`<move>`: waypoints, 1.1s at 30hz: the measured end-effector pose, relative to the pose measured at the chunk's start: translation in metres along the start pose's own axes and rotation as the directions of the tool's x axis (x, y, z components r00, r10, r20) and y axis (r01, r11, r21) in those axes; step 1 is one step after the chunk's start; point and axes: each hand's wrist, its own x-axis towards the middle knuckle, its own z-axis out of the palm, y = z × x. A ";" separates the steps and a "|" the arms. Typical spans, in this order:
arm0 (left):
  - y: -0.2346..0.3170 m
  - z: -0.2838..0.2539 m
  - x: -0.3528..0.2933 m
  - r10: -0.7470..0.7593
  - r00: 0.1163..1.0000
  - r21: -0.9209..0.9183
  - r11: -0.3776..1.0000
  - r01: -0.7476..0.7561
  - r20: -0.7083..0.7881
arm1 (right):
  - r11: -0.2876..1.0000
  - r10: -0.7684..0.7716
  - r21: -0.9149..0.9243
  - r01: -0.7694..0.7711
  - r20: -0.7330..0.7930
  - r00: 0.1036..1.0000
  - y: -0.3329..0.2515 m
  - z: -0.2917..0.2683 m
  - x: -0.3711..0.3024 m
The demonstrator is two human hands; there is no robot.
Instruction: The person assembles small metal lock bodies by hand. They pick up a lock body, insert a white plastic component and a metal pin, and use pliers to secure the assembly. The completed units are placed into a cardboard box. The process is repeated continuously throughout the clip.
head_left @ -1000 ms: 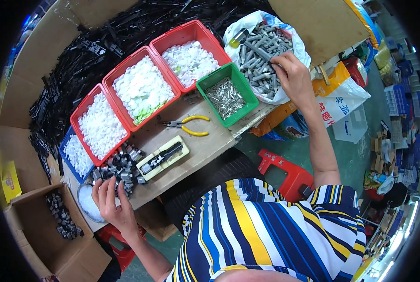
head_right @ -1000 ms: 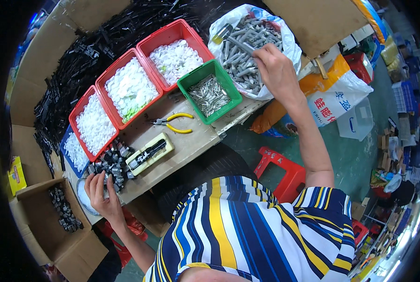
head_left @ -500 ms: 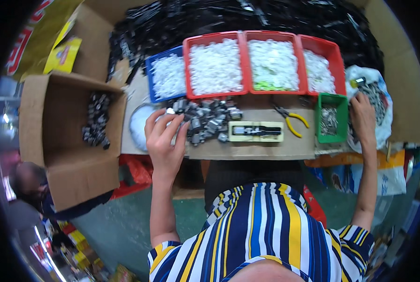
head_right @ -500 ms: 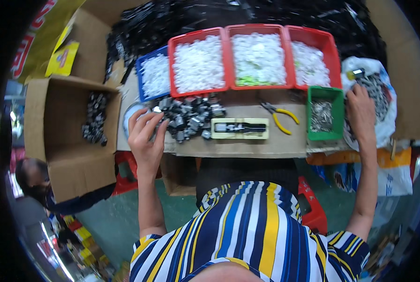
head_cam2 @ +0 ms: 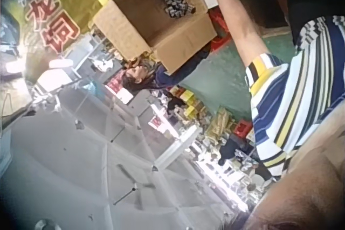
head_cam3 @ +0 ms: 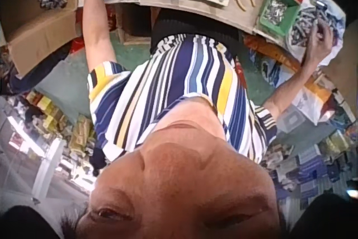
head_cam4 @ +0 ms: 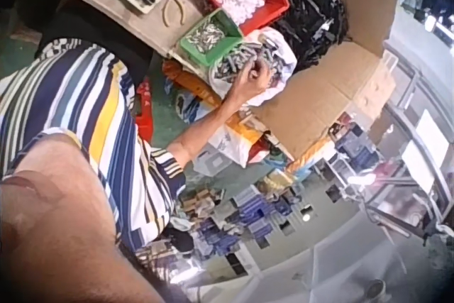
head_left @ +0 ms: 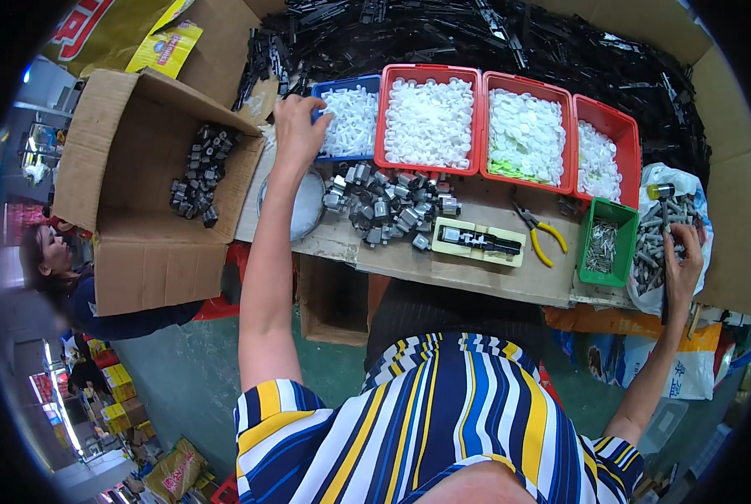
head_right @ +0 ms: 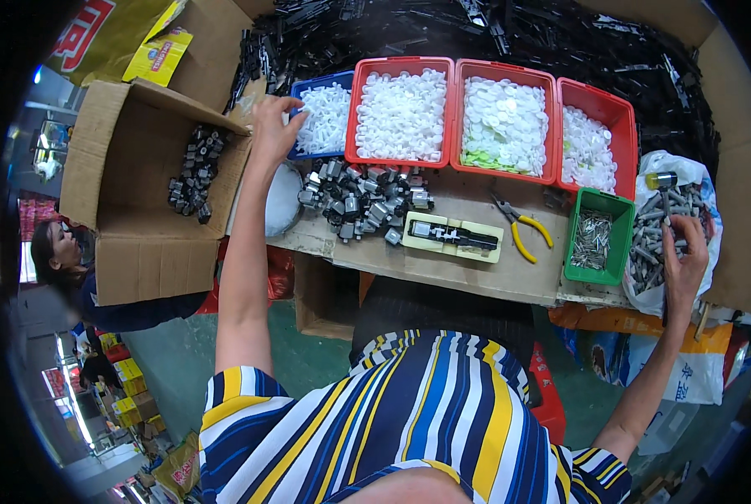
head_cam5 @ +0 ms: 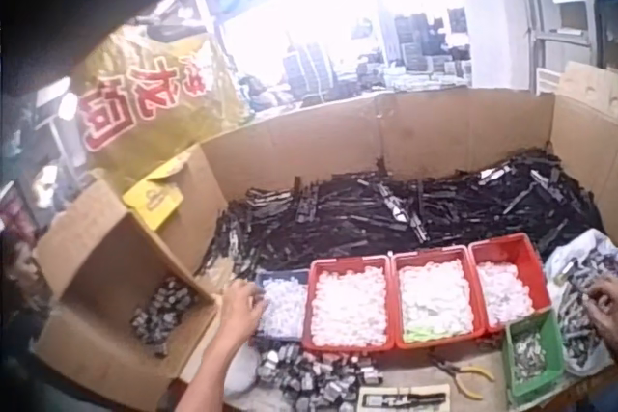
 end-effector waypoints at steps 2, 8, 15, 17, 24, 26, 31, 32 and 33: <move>-0.002 0.014 0.002 0.000 1.000 0.018 1.000 0.000 -0.012 | 1.000 0.021 0.014 -0.021 0.005 1.000 -0.002 -0.001 -0.004; -0.007 0.020 0.002 0.030 1.000 -0.048 0.998 -0.030 -0.002 | 0.999 0.022 0.025 -0.022 0.016 1.000 -0.009 0.002 -0.007; 0.010 -0.018 0.003 -0.026 0.999 -0.240 0.970 0.035 0.041 | 0.999 0.024 0.035 -0.025 0.035 0.999 -0.031 0.007 0.000; 0.016 -0.037 -0.005 -0.016 0.999 -0.284 0.958 0.030 0.052 | 0.999 0.006 0.039 -0.007 0.020 1.000 -0.033 0.009 -0.002; -0.001 -0.100 -0.052 0.009 0.990 -0.159 0.987 0.013 0.139 | 0.989 0.028 0.142 -0.031 0.018 0.999 -0.029 0.014 -0.006; -0.002 -0.100 -0.066 0.026 0.980 -0.059 0.998 -0.014 0.196 | 0.989 0.034 0.140 -0.039 0.038 0.999 -0.026 0.015 -0.005; -0.007 -0.085 -0.087 0.012 0.963 0.062 0.998 -0.030 0.268 | 0.985 -0.051 0.163 0.054 -0.022 0.998 -0.032 0.017 -0.002; -0.005 -0.083 -0.088 0.001 0.959 0.066 0.998 -0.021 0.284 | 0.986 -0.058 0.152 0.060 -0.022 0.998 -0.033 0.016 -0.002; -0.005 -0.081 -0.089 0.014 0.959 0.042 0.999 -0.027 0.282 | 0.990 -0.038 0.135 0.039 -0.010 0.999 -0.036 0.013 -0.002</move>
